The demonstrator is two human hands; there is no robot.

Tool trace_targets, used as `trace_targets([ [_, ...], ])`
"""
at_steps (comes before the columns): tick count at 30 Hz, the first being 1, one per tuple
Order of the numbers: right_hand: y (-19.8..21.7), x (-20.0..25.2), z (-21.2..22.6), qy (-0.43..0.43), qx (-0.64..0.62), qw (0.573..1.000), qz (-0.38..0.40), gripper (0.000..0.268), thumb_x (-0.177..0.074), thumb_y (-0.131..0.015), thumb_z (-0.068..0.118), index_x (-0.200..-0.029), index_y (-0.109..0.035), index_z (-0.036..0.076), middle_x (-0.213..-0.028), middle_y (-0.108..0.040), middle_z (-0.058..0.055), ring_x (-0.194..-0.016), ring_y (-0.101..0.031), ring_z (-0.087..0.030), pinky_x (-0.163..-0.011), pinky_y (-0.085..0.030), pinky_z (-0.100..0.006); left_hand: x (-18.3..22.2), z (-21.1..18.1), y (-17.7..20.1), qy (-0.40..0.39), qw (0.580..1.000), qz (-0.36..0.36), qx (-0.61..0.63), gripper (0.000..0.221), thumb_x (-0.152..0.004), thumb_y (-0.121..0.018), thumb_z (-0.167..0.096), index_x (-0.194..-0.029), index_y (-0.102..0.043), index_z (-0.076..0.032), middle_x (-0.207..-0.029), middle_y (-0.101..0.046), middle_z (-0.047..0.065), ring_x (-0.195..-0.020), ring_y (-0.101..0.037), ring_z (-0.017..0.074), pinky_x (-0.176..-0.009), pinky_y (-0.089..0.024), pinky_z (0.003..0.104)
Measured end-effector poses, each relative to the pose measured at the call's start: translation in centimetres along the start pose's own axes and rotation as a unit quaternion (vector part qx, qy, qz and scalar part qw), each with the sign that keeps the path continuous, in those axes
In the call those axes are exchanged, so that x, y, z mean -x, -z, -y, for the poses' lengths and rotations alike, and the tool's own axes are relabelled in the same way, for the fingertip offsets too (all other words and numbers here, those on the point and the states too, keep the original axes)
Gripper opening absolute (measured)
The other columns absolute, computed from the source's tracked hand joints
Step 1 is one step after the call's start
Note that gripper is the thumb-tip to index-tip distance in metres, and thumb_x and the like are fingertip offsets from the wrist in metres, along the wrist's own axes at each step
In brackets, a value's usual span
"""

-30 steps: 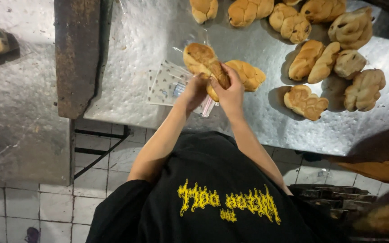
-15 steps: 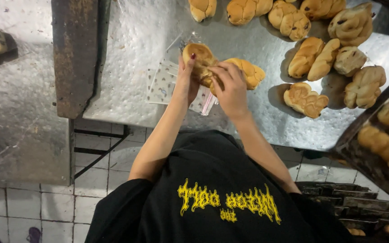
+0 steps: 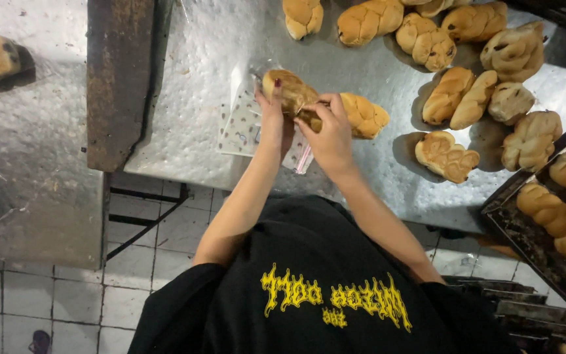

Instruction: Packing individual loaves of bread into plastic bags on a metal table.

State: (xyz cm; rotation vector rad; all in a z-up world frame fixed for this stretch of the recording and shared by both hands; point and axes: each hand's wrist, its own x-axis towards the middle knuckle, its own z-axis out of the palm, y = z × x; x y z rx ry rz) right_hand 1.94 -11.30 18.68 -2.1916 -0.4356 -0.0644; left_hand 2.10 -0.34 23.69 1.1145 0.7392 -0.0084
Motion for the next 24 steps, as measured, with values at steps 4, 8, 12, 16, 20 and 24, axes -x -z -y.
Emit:
trace_targets([
  [4, -1.4, 0.0, -1.0, -0.079, -0.042, 0.996, -0.004, 0.016, -0.091, -0.080, 0.008, -0.096, -0.067, 0.000, -0.112, -0.053, -0.011, -0.104, -0.063, -0.040, -0.087, -0.056, -0.045, -9.3, 12.0, 3.9, -0.031, 0.994, -0.063, -0.082, 0.111, -0.092, -0.057, -0.072, -0.162, 0.000, -0.008, -0.164, -0.017, 0.033, -0.151, -0.024, 0.0481, -0.126, -0.020, 0.056],
  [8, -1.8, 1.2, -1.9, -0.039, -0.001, 0.999, 0.004, 0.014, -0.091, -0.079, 0.012, -0.093, -0.067, 0.005, -0.114, -0.051, -0.008, -0.111, -0.057, -0.036, -0.094, -0.049, -0.047, -10.1, 12.8, 4.8, -0.080, 0.992, -0.085, -0.043, 0.109, -0.096, -0.051, -0.070, -0.161, 0.001, -0.001, -0.164, -0.014, 0.035, -0.153, -0.017, 0.0484, -0.127, -0.014, 0.057],
  [12, 0.1, 1.5, -1.6, 0.013, 0.014, 1.000, -0.003, 0.042, -0.087, -0.086, 0.029, -0.117, -0.063, 0.010, -0.131, -0.050, -0.012, -0.126, -0.050, -0.041, -0.106, -0.040, -0.053, -4.5, 5.0, 2.3, -0.110, 0.951, 0.017, 0.290, 0.083, -0.101, -0.058, -0.058, -0.163, -0.024, -0.015, -0.160, -0.034, 0.022, -0.148, -0.036, 0.0395, -0.117, -0.037, 0.057],
  [16, 2.5, 0.9, -1.6, 0.010, -0.014, 0.999, 0.032, 0.084, -0.077, -0.097, 0.033, -0.144, -0.048, 0.018, -0.160, -0.029, -0.018, -0.149, -0.025, -0.047, -0.115, -0.023, -0.066, -9.2, 10.2, 4.7, 0.004, 0.929, 0.030, 0.369, 0.083, -0.092, -0.065, -0.071, -0.147, -0.048, -0.011, -0.137, -0.060, 0.023, -0.123, -0.062, 0.0405, -0.102, -0.055, 0.056],
  [20, 2.1, 0.4, -0.9, 0.009, -0.118, 0.993, -0.008, 0.062, -0.086, -0.090, 0.027, -0.136, -0.056, 0.013, -0.134, -0.051, -0.013, -0.128, -0.054, -0.038, -0.108, -0.041, -0.050, -8.7, 9.5, 3.0, 0.022, 0.933, 0.125, 0.337, 0.082, -0.088, -0.069, -0.065, -0.146, -0.050, -0.010, -0.131, -0.063, 0.024, -0.117, -0.065, 0.0415, -0.096, -0.057, 0.056],
  [24, 1.1, 1.1, 0.3, -0.035, -0.137, 0.988, -0.061, 0.048, -0.085, -0.087, 0.017, -0.124, -0.059, 0.009, -0.120, -0.058, -0.010, -0.119, -0.059, -0.030, -0.105, -0.045, -0.041, -8.5, 10.3, 3.4, -0.011, 0.920, 0.185, 0.345, 0.058, -0.090, -0.084, -0.038, -0.133, -0.061, -0.008, -0.113, -0.073, 0.021, -0.098, -0.076, 0.0389, -0.081, -0.065, 0.055],
])
